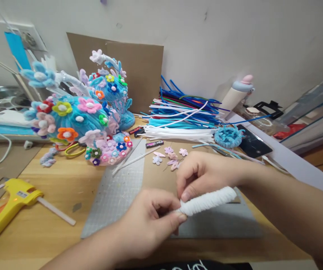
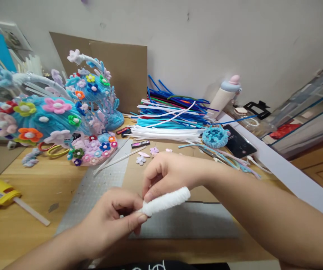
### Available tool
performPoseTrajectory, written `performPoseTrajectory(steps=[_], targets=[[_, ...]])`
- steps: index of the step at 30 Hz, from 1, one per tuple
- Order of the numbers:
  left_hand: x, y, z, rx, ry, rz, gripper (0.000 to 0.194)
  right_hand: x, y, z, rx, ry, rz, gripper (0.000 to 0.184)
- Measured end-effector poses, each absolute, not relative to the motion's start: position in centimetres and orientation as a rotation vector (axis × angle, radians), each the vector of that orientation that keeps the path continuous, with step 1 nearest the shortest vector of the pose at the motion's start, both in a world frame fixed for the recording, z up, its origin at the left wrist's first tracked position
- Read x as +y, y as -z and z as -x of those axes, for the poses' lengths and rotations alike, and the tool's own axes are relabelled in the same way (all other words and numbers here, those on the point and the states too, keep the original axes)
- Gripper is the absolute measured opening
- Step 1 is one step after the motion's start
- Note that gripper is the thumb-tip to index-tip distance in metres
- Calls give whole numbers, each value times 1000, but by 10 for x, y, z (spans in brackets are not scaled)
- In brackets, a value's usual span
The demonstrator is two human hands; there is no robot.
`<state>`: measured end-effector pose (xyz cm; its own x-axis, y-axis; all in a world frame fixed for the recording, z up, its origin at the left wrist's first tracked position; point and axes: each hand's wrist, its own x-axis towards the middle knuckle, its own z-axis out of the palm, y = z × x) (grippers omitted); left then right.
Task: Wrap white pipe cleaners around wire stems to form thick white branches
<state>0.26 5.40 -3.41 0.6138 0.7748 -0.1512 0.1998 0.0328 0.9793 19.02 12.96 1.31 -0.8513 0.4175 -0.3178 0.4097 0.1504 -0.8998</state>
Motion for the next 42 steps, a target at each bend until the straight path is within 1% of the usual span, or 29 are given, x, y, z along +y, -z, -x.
performPoseTrajectory(steps=[3, 5, 8, 10, 12, 14, 16, 18, 22, 25, 28, 30, 33, 35, 37, 39, 42], targets=[[54, 34, -2, 883, -596, -1397, 29, 126, -1, -193, -2203, -1900, 879, 14], [55, 35, -2, 918, -640, -1332, 27, 119, 4, -193, -2171, -1802, 876, 16], [56, 36, -5, 972, -699, -1239, 27, 104, 7, -190, -2059, -1627, 986, 19], [58, 35, -6, 992, -730, -1167, 28, 93, 8, -188, -1986, -1544, 1049, 16], [59, 36, -7, 998, -752, -1099, 28, 84, 10, -188, -2060, -1360, 1066, 14], [61, 37, -8, 992, -755, -1031, 28, 78, 11, -189, -2218, -1070, 1064, 19], [63, 39, -8, 970, -739, -966, 28, 74, 13, -192, -2295, -840, 1063, 19], [65, 41, -7, 932, -718, -909, 28, 73, 14, -194, -2314, -752, 1070, 16], [68, 42, -5, 810, -720, -855, 26, 76, 14, -195, -2305, -690, 1134, 16], [69, 41, -3, 747, -743, -838, 25, 76, 14, -195, -2293, -684, 1148, 17], [69, 40, -3, 790, -751, -856, 26, 75, 14, -193, -2302, -681, 1175, 17], [68, 38, -2, 840, -751, -884, 27, 76, 14, -193, -2290, -738, 1198, 19], [66, 36, -2, 825, -708, -912, 28, 82, 16, -194, -2136, -981, 1168, 16], [65, 36, -2, 760, -646, -898, 28, 88, 17, -195, -2000, -1196, 1091, 11], [64, 38, -1, 701, -567, -871, 27, 94, 18, -195, -1906, -1371, 999, 9], [65, 42, -1, 648, -485, -846, 23, 98, 18, -193, -1866, -1467, 897, 8], [66, 46, -1, 556, -399, -804, 21, 101, 17, -188, -1847, -1490, 761, 8]])
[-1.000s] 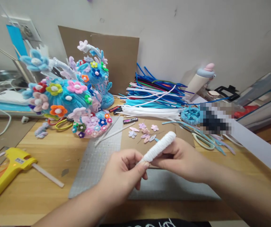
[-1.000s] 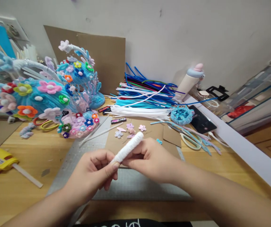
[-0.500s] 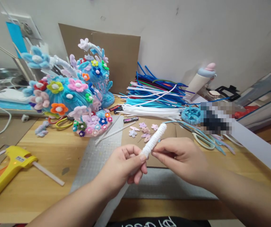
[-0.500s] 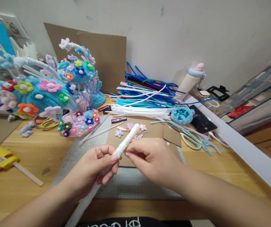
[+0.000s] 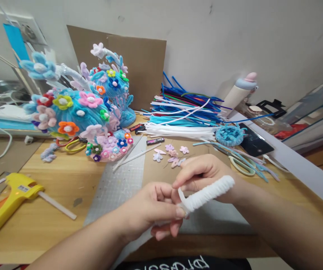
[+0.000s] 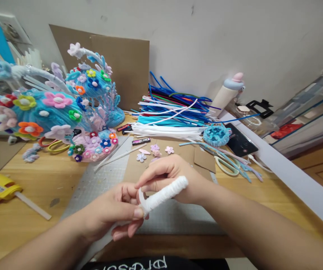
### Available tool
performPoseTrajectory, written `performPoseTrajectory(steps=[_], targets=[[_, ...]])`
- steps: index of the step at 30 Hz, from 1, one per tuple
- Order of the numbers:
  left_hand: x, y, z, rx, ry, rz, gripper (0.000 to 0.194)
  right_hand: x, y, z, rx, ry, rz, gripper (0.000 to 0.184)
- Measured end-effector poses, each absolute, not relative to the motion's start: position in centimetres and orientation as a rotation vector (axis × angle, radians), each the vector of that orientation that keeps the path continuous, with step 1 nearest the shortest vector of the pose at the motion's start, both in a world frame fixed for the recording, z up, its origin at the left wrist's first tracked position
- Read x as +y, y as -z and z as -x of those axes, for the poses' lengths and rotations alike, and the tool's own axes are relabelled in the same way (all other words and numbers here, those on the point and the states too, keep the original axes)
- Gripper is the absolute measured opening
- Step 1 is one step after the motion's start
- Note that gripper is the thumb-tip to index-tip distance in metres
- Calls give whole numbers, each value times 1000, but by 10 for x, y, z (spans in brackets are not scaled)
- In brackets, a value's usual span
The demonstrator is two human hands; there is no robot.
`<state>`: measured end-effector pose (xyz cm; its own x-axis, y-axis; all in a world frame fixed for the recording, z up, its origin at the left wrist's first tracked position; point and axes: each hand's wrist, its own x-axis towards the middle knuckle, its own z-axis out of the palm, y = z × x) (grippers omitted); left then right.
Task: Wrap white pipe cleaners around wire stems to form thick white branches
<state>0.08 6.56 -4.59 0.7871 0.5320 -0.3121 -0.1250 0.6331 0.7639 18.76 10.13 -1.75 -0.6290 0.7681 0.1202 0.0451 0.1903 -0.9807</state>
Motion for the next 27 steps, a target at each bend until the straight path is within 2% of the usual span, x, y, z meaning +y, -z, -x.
performPoseTrajectory(steps=[6, 10, 13, 17, 21, 24, 27], targets=[[66, 42, 3, 588, -477, -826, 23, 101, 19, -188, -1873, -1476, 881, 9], [66, 38, 4, 683, -581, -891, 24, 88, 18, -193, -2066, -1289, 1086, 13], [65, 36, 2, 788, -688, -968, 22, 74, 17, -196, -2258, -944, 1062, 15], [62, 35, -4, 965, -705, -1105, 19, 56, 15, -198, -2533, -269, 919, 23], [59, 40, -9, 1065, -693, -1324, 17, 48, 5, -195, -2701, 49, 791, 23], [56, 47, -11, 1033, -637, -1534, 16, 55, -9, -190, -2829, 39, 769, 21], [52, 50, -11, 920, -517, -1605, 22, 76, -23, -185, -2914, -363, 917, 14]])
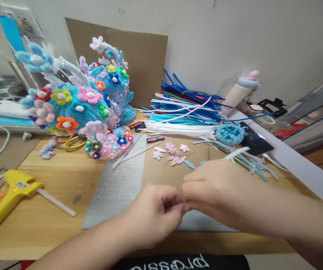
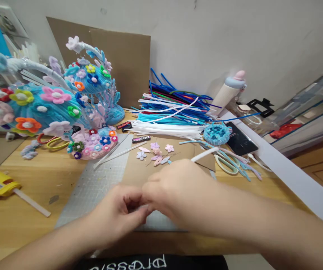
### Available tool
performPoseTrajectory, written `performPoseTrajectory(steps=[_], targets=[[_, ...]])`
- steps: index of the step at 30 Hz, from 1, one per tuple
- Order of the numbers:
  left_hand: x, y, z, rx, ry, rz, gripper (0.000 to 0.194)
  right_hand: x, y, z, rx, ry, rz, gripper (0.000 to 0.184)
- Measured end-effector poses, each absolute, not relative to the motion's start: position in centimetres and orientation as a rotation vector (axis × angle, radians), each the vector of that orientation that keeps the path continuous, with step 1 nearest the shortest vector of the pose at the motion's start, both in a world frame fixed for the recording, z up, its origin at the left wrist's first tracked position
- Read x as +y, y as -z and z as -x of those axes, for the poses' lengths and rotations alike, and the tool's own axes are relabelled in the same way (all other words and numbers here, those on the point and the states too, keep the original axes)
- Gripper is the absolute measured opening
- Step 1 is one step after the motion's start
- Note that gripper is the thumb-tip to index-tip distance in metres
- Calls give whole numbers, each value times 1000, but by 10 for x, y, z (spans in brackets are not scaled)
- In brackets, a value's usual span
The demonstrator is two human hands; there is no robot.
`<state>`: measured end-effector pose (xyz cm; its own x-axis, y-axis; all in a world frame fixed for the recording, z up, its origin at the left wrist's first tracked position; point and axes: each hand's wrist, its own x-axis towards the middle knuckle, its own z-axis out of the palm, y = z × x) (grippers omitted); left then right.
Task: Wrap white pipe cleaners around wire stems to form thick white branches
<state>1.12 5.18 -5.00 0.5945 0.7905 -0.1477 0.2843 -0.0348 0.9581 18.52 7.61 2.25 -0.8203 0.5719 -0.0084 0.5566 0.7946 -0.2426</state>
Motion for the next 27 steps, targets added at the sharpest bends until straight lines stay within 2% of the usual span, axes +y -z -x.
performPoseTrajectory(steps=[3, 5, 11, 14, 20, 23, 25, 27], targets=[[49, 47, -10, 828, -459, -1551, 23, 101, -25, -183, -2851, -1164, 1003, 8], [50, 42, -8, 813, -472, -1506, 21, 114, -20, -183, -2666, -1591, 1018, 11], [54, 35, -6, 815, -568, -1356, 18, 122, 13, -192, -1928, -2288, 1035, 22], [55, 36, -6, 865, -640, -1227, 17, 115, 23, -196, -1817, -2172, 955, 23], [62, 38, -6, 916, -791, -1042, 22, 81, 16, -192, -2049, -1382, 1104, 16], [63, 39, -7, 921, -792, -1024, 23, 66, 14, -190, -2229, -1037, 1099, 19], [62, 40, -9, 944, -766, -1029, 23, 63, 15, -188, -2197, -983, 1181, 23], [60, 42, -11, 993, -766, -1072, 22, 65, 18, -185, -2034, -1112, 1309, 27]])
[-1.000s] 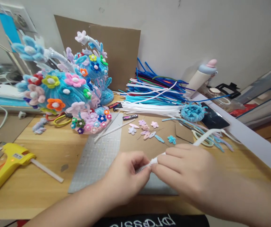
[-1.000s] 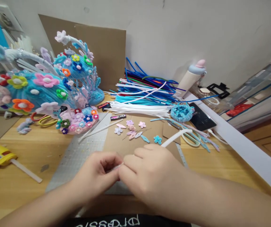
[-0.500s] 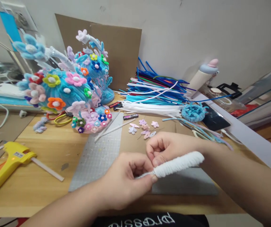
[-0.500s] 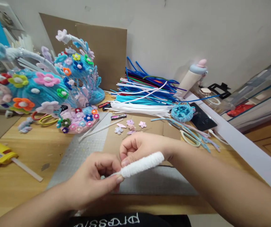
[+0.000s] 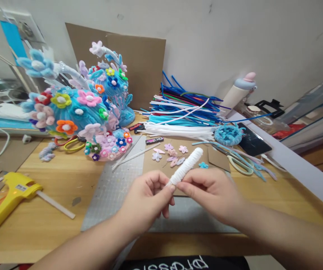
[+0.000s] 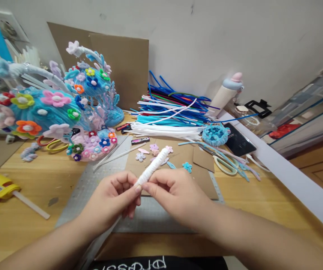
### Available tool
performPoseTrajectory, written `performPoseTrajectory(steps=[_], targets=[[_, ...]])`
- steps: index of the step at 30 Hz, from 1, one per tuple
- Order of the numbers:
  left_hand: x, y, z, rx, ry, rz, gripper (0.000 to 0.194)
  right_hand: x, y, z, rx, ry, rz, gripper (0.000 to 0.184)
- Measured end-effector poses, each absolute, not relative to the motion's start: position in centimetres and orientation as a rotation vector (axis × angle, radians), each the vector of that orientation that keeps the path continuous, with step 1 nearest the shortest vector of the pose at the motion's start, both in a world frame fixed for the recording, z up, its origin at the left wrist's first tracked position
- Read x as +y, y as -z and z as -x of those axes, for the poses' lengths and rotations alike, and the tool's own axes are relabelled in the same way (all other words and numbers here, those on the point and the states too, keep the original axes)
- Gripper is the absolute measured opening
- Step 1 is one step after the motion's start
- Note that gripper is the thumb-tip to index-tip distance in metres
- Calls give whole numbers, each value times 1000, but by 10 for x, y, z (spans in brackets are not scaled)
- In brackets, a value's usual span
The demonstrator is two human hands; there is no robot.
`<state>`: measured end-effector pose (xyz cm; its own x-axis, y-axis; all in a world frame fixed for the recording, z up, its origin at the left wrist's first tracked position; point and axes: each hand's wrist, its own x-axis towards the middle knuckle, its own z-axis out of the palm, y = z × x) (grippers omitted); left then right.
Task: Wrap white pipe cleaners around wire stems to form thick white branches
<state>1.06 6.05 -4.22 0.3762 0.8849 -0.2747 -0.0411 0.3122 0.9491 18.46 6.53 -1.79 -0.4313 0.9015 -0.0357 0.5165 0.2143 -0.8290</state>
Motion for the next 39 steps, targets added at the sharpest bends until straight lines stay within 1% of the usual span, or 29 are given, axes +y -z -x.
performPoseTrajectory(steps=[3, 5, 7, 12, 15, 17, 18, 22, 24, 26, 29, 32, 34, 37, 39], targets=[[58, 46, -13, 1080, -839, -1212, 19, 73, 22, -179, -1775, -1441, 1328, 27], [58, 48, -13, 1104, -860, -1250, 19, 78, 24, -176, -1682, -1563, 1274, 26], [60, 49, -13, 1071, -850, -1187, 19, 81, 26, -175, -1634, -1557, 1278, 26], [67, 52, -12, 925, -773, -938, 26, 85, 31, -176, -1567, -1417, 1378, 32], [69, 54, -12, 975, -775, -919, 27, 83, 33, -178, -1733, -1356, 1359, 27], [69, 55, -12, 1021, -795, -933, 27, 78, 32, -180, -1966, -1201, 1324, 23], [69, 54, -12, 1037, -799, -942, 26, 75, 30, -182, -2107, -1065, 1312, 22], [67, 54, -14, 1061, -795, -961, 25, 66, 24, -189, -2582, -329, 1212, 21], [67, 55, -15, 1057, -786, -964, 25, 64, 22, -190, -2699, -54, 1095, 22], [66, 57, -16, 1069, -764, -997, 24, 64, 19, -191, -2757, 101, 997, 22], [65, 60, -17, 1132, -706, -1161, 22, 68, 8, -190, -2822, 138, 900, 19], [61, 62, -17, 1105, -573, -1318, 24, 79, -11, -188, -2947, -9, 935, 13], [57, 60, -16, 1014, -471, -1339, 23, 91, -23, -187, -2992, -276, 1027, 10], [53, 53, -13, 901, -392, -1284, 23, 114, -28, -190, -2909, -983, 1006, 4], [53, 47, -9, 853, -395, -1221, 25, 125, -20, -193, -2724, -1477, 918, 10]])
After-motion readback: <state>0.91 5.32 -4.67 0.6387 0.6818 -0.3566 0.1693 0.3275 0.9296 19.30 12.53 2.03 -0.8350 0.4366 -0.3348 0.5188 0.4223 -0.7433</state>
